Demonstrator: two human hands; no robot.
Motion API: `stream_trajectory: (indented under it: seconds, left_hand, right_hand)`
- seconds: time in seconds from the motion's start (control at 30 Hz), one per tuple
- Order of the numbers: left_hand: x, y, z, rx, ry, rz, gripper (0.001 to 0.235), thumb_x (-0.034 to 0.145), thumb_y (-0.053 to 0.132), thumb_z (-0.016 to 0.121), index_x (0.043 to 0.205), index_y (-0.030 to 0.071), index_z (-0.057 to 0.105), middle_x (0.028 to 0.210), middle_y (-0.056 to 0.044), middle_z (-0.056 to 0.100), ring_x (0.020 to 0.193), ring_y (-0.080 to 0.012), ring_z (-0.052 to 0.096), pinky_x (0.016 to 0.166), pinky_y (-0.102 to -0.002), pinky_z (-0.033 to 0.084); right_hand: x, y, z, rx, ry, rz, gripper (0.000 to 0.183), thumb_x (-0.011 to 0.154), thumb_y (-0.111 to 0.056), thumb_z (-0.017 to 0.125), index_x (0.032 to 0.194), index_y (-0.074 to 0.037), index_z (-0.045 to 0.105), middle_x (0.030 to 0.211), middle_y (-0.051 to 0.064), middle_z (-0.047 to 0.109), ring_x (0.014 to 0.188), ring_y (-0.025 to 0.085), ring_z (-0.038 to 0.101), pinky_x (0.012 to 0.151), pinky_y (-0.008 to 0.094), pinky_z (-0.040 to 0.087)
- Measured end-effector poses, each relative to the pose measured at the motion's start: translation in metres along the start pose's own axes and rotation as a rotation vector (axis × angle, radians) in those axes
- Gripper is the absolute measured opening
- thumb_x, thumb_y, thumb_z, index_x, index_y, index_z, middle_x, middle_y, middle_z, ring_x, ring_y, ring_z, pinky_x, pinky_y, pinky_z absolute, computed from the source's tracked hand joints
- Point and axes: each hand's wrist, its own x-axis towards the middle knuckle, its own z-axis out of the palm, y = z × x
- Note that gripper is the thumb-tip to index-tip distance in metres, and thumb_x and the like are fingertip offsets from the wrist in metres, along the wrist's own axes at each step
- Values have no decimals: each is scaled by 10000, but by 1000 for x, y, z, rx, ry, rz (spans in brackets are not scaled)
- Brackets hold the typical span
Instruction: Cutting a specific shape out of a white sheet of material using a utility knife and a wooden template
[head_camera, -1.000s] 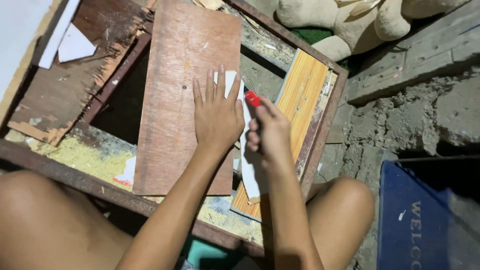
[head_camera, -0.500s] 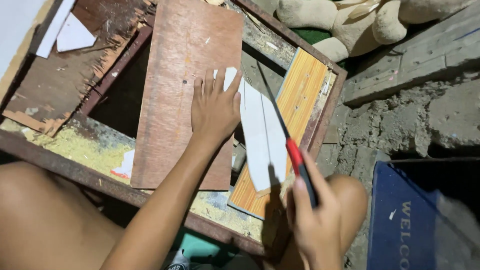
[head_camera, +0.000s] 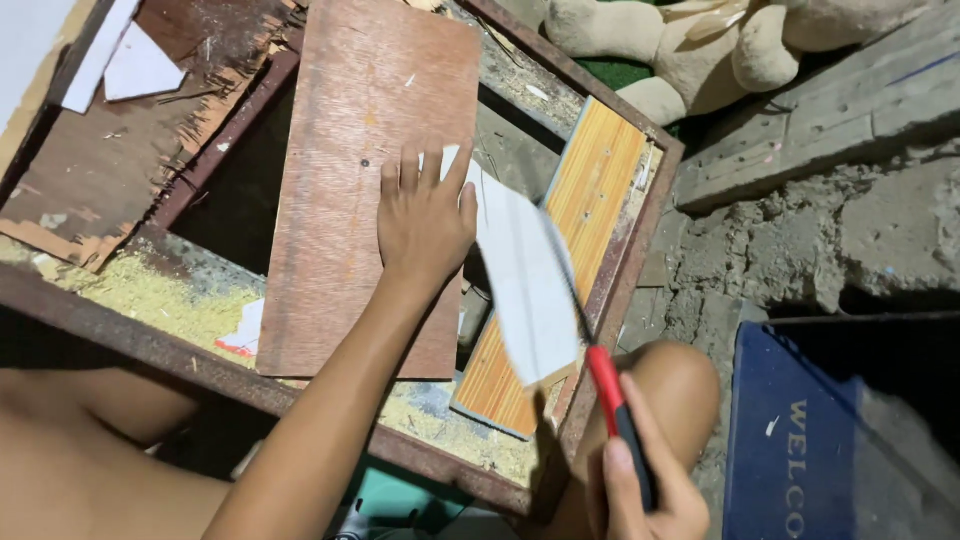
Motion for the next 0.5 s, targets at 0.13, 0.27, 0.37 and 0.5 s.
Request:
stream_trajectory:
  seconds: [0.13,0.27,0.37,0.5]
  left_hand:
    - [2,-1,2,-32,-40,-19,513,1018,373,495,1521,276,526,1470,-84,535,1363,-313,424,1078,-497,293]
    - [9,2,-6,-89,-212,-21,562,1042,371,382,1588,241,363,1601,-76,372,1481,-321,230,1177,-548,129]
    - [10,-2,7,-110,-303,-1,590,1063,373,314,1637,240,279,1716,-68,213,1587,-278,70,1253,-555,-10]
    - [6,-7,17,-67,-70,71,546,1040,346,463,1575,237,490,1682,-70,358,1568,-263,239,1264,-544,82]
  right_hand:
    - [-7,15,-33,-220,-182,235,518,863,-347,609,1349,-321,787,628,-20,767,537,89,615,547,213,451]
    - [-9,19,-47,-402,-276,322,566,837,-308,614,1367,-461,740,532,-27,776,446,91,661,522,192,532]
    - [-8,15,-50,-394,-280,419,575,841,-293,622,1371,-469,760,555,16,791,471,128,673,554,209,534]
    - [-6,19,-52,-246,-247,320,579,853,-191,615,1393,-334,767,526,84,758,431,153,633,523,222,482]
